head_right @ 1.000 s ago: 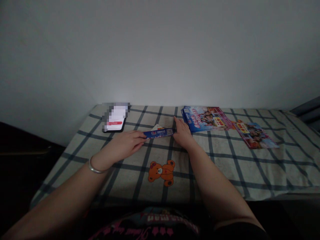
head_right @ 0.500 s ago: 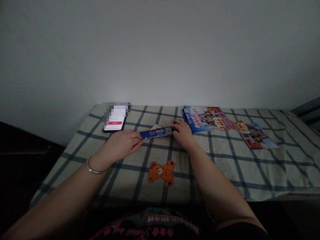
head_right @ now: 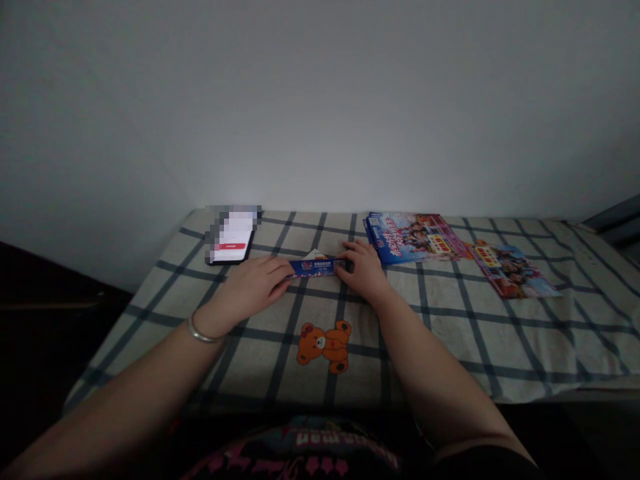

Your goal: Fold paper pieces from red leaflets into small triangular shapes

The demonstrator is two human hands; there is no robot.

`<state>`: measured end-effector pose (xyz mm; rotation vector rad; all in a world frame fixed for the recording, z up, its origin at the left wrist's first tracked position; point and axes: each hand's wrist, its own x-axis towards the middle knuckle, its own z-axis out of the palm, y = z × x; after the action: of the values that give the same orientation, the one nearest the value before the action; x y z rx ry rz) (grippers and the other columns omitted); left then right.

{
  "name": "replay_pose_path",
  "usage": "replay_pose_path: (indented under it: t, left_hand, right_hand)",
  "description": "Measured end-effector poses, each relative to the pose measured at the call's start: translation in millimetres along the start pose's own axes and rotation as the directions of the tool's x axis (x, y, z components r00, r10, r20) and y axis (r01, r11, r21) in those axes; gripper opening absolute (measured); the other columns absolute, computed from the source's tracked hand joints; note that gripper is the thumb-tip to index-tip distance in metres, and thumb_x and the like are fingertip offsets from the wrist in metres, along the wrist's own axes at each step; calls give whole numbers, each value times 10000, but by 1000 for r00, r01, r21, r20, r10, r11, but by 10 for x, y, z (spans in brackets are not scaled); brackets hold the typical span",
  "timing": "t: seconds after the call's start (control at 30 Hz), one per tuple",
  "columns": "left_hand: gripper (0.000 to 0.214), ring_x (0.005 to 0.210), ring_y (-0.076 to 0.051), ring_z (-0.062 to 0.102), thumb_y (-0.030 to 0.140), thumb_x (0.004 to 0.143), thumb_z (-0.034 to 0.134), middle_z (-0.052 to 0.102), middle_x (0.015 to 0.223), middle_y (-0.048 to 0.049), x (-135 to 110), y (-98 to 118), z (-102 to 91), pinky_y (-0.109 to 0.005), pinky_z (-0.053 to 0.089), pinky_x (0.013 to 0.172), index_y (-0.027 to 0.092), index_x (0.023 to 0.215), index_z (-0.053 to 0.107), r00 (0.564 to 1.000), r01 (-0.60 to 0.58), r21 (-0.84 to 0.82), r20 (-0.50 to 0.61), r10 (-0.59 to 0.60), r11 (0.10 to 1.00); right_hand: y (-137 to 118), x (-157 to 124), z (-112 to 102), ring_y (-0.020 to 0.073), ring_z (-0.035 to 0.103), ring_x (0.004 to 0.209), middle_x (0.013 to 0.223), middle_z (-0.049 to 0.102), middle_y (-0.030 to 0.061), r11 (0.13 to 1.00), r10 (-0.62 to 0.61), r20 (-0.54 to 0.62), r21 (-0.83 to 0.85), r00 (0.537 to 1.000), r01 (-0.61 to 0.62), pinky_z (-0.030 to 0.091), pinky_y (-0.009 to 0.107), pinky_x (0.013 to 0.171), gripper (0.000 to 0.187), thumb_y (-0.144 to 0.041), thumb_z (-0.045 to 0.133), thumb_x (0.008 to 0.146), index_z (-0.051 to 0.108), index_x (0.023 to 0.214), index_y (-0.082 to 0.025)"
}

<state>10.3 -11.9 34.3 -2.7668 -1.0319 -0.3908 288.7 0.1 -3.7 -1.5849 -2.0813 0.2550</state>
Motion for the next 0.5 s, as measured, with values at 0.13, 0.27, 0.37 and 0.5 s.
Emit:
replay_pose_path:
  t: [0.13,0.27,0.37,0.5]
  left_hand:
    - [301,1139,-289,563,239,917,573,644,1222,-94,8,51,47,-468,472,936,197,1208,639,999,20,-21,-24,-21,1000]
    - [401,1266,-312,486,271,933,564,578,1349,-114,-4,60,153,-510,419,1032,190,1326,563,996,80,-73,-39,-83,994]
    - [457,1280,-299,485,314,955,540,555,1380,-128,-13,47,217,-497,412,1056,163,1384,498,994,102,-99,-20,-105,990]
    - [526,1302,-297,476,372,957,537,501,1433,-156,-21,51,243,-484,388,1089,139,1419,445,994,111,-111,-10,-113,988]
  right_hand:
    - [-36,-5,-6,316,441,1349,1348,608,97,999,-10,4,-32,1000,10,308,548,1132,292,-314,676,791,734,1062,-226]
    - [-68,-15,-13,312,418,1366,1366,592,98,999,-19,36,-32,999,20,300,552,1135,283,-318,684,801,740,1068,-245]
    - [-111,-37,-21,312,388,1390,1399,569,75,997,-66,84,-24,994,68,273,574,1144,278,-318,691,806,737,1077,-275]
    - [-206,-68,-36,304,352,1421,1429,548,55,990,-142,148,2,979,143,244,585,1160,296,-307,698,816,723,1111,-291]
